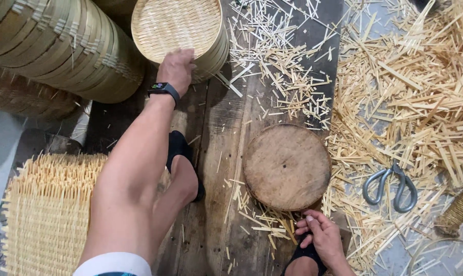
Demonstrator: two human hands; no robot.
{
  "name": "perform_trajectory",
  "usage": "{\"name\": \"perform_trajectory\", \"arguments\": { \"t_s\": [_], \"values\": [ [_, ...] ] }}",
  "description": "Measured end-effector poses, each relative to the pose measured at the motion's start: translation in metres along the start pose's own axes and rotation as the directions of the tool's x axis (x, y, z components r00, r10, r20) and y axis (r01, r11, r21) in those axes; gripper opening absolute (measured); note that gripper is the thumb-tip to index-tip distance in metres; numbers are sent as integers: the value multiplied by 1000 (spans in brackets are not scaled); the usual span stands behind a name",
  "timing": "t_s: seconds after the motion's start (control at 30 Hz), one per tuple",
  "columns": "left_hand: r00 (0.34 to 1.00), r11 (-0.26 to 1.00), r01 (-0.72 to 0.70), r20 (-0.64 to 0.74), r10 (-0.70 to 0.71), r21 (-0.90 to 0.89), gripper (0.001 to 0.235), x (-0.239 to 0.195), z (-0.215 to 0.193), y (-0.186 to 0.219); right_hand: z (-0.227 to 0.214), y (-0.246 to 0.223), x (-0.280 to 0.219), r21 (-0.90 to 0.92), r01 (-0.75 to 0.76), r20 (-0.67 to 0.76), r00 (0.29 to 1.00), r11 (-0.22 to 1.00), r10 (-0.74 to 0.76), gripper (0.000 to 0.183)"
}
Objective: The person sits on the floor of a bamboo workshop and assembles a round bamboo sieve. They trim the protruding ends of a woven bamboo panel with scissors, fit a bent bamboo rim ring around the panel, press the panel into a round wooden form, and set the finished sieve with a stack of completed sieves.
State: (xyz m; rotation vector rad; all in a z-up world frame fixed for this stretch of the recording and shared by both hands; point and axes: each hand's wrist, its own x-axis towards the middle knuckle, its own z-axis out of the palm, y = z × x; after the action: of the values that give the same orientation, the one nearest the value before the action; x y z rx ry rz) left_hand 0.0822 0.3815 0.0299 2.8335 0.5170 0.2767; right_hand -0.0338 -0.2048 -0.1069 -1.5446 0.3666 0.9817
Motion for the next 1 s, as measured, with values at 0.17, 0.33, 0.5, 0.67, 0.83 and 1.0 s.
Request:
{"name": "perform_trajectory", "arguments": {
  "t_s": [0.17,0.33,0.5,0.67,0.83,1.0],
  "values": [
    [962,943,-244,181,206,227,60,-63,-63,9,-1,-4,-4,19,43,38,998,999,-43,32],
    [948,935,-280,212,235,215,60,-149,-111,13,-1,-4,-5,55,42,46,998,998,-45,35],
    [929,924,-331,237,284,189,59,-181,-136,35,23,-61,-17,138,-93,31,995,986,90,36],
    [905,918,-371,274,325,138,59,-216,-149,59,32,-40,16,-29,58,106,993,998,-55,42],
    [877,901,-423,297,379,99,59,-225,-160,85,52,-10,-8,-227,-103,361,915,969,182,37],
    [835,873,-486,322,447,48,59,-220,-163,122,37,0,-9,-194,-75,348,927,978,140,30]
  ]
}}
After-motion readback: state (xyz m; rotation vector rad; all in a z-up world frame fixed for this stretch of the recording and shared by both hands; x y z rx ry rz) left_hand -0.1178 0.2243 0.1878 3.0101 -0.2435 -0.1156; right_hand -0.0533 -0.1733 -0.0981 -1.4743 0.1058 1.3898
